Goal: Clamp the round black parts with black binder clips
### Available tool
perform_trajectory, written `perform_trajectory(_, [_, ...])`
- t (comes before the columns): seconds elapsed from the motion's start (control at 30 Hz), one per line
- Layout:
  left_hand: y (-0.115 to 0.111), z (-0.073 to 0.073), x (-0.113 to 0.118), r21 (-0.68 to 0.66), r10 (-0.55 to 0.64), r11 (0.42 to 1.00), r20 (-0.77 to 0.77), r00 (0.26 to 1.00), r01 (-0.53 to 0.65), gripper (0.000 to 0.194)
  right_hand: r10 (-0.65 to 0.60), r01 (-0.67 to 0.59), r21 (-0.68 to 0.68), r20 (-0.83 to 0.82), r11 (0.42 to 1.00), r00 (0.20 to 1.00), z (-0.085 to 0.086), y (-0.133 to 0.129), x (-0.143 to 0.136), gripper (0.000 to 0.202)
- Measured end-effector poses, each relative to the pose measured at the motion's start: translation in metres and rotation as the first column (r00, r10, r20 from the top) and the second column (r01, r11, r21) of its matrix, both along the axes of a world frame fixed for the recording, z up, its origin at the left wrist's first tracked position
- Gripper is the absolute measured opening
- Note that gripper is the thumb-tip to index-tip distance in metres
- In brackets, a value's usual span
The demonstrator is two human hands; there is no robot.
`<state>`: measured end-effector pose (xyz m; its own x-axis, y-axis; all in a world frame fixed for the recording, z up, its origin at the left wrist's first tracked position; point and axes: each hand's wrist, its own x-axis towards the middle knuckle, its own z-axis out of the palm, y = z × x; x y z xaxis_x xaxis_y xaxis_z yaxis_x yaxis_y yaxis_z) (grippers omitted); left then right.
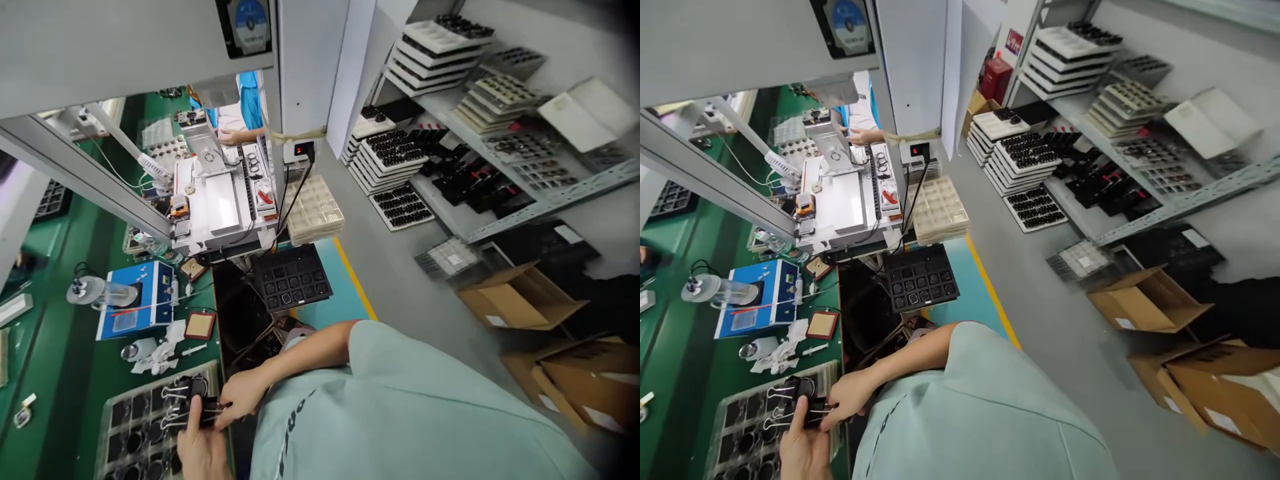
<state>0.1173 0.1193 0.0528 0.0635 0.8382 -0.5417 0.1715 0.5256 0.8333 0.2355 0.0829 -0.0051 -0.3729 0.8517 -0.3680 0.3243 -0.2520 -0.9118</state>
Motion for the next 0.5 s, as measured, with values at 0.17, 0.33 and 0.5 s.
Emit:
perform_trajectory(0.17, [0.002, 0.004, -0.005, 0.098, 0.171, 0.976, 0.200, 0.965, -0.193, 0.036, -0.197, 0.186, -0.076, -0.198, 0.980, 0.960, -0.022, -0.038, 0.027, 0.026])
perform_trajectory(0.33, [-0.027, -0.002, -0.043, 0.108, 0.339, 0.929, 0.129, 0.932, -0.353, 0.038, -0.697, 0.630, -0.413, -0.015, 0.657, 0.717, -0.066, -0.085, 0.056, 0.021])
perform_trajectory(0.5, [-0.059, -0.025, -0.071, 0.001, 0.481, 0.875, 0.120, 0.868, -0.485, 0.046, -0.835, 0.779, -0.472, 0.143, 0.414, 0.531, -0.114, -0.098, 0.062, 0.024])
